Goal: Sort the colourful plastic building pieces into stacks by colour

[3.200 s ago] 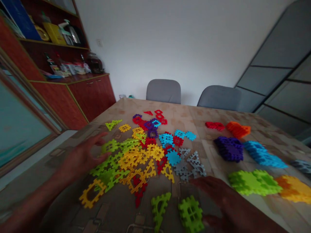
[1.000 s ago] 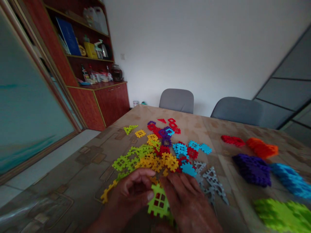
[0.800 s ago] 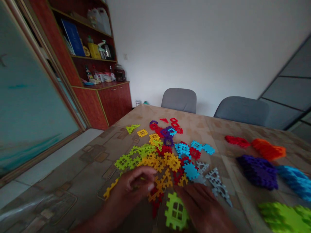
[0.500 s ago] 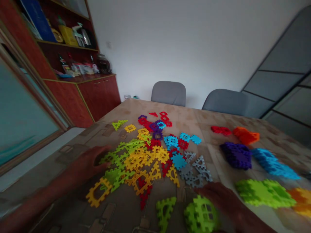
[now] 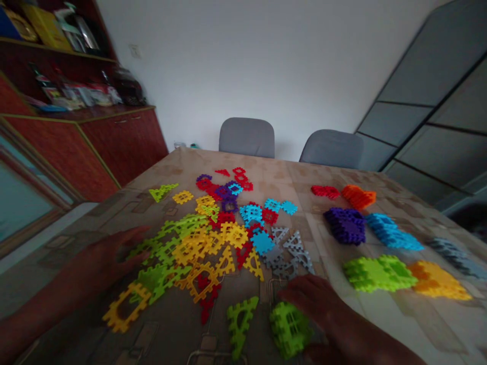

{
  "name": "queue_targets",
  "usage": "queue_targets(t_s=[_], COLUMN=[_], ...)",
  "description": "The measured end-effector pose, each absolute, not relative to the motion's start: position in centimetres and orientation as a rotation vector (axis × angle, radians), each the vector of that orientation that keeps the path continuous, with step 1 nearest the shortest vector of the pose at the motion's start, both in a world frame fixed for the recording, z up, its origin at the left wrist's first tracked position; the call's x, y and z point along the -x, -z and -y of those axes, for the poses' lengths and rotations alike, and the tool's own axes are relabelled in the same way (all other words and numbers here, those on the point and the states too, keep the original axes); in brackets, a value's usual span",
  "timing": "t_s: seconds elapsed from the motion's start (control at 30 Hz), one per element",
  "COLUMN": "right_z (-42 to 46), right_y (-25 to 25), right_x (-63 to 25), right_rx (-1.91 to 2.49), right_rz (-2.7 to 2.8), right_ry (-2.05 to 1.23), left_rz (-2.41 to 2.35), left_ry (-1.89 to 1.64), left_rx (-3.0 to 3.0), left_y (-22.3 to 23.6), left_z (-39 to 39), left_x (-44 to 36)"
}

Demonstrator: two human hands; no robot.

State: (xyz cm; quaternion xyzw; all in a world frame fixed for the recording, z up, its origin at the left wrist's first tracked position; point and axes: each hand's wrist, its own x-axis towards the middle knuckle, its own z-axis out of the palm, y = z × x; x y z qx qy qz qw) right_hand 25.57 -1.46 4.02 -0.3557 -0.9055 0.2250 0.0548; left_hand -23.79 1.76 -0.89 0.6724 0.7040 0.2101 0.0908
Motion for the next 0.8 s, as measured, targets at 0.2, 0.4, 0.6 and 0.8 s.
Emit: queue_targets(t_s=[0.2, 0.4, 0.6, 0.8], right_z=[1.4, 1.3, 0.7, 1.3], right_y=[-2.0, -1.5, -0.9, -1.8], right_x=[-25.3, -25.7, -26.1, -26.8], right_rx=[0.985, 0.977, 0.956, 1.033], right_rz=[2.704, 2.609, 2.607, 2.533], right_ry=[-0.568, -0.473, -0.494, -0.462], left_rz=[-2.030, -2.029, -2.117, -1.924], left_ry=[-0.574, -0.575, -0.670, -0.924], left_rx=[-1.952, -1.990, -2.002, -2.194], left_y=[0.1, -0.4, -1.2, -2.3], left_z=[-1.5, -1.8, -1.2, 1.6], left_x=[23.0, 22.2, 22.0, 16.9])
